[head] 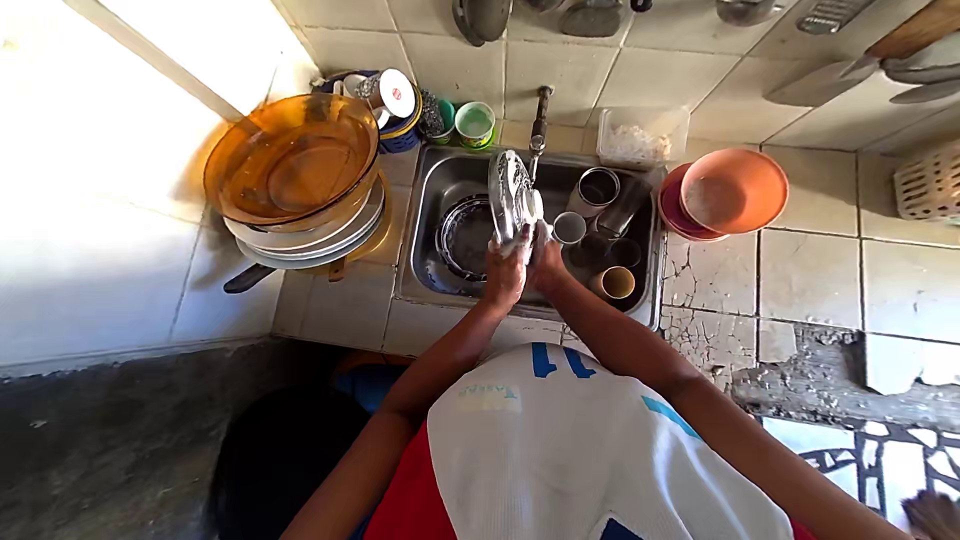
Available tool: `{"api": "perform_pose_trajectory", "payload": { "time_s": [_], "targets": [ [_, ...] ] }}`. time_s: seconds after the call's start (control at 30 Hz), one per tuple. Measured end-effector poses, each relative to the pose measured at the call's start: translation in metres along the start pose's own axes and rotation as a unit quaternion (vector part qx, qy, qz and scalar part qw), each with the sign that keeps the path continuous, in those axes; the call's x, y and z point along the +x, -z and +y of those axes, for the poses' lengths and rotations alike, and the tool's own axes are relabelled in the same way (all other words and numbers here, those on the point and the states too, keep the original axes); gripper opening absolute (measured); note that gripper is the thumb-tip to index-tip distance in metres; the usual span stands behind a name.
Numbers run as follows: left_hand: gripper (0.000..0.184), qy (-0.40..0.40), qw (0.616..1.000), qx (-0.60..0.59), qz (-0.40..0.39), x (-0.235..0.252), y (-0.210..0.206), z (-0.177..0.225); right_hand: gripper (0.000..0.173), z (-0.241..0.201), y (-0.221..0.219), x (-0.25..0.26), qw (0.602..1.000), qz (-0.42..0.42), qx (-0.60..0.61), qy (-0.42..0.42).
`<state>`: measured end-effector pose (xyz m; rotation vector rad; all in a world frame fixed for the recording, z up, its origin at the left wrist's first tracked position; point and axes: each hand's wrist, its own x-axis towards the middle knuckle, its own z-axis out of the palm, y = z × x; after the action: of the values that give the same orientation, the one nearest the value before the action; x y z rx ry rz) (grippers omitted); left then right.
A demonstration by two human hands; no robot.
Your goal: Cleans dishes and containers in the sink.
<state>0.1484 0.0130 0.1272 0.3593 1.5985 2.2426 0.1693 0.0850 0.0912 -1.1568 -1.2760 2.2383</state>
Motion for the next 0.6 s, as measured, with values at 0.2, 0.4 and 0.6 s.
{"api": "perform_pose_trajectory", "payload": {
  "time_s": [0.2, 0.4, 0.6],
  "targets": [
    [0.045, 0.25, 0.957, -0.136, 0.057, 0.023, 0.041, -0.009, 0.033, -0.032, 0.035, 0.046, 0.978, -0.074, 0.196, -0.01],
    [0.078, 0.354, 0.935, -0.032, -0.014, 0.026, 0.08, -0.018, 0.028, -0.053, 0.032, 0.001, 0.9, -0.153, -0.349, 0.209],
    [0.05, 0.368, 0.927, 0.069, 0.017, 0.026, 0.077, 0.008, 0.053, -0.003, 0.014, -0.039, 0.646, -0.344, -0.647, 0.215]
  ]
}}
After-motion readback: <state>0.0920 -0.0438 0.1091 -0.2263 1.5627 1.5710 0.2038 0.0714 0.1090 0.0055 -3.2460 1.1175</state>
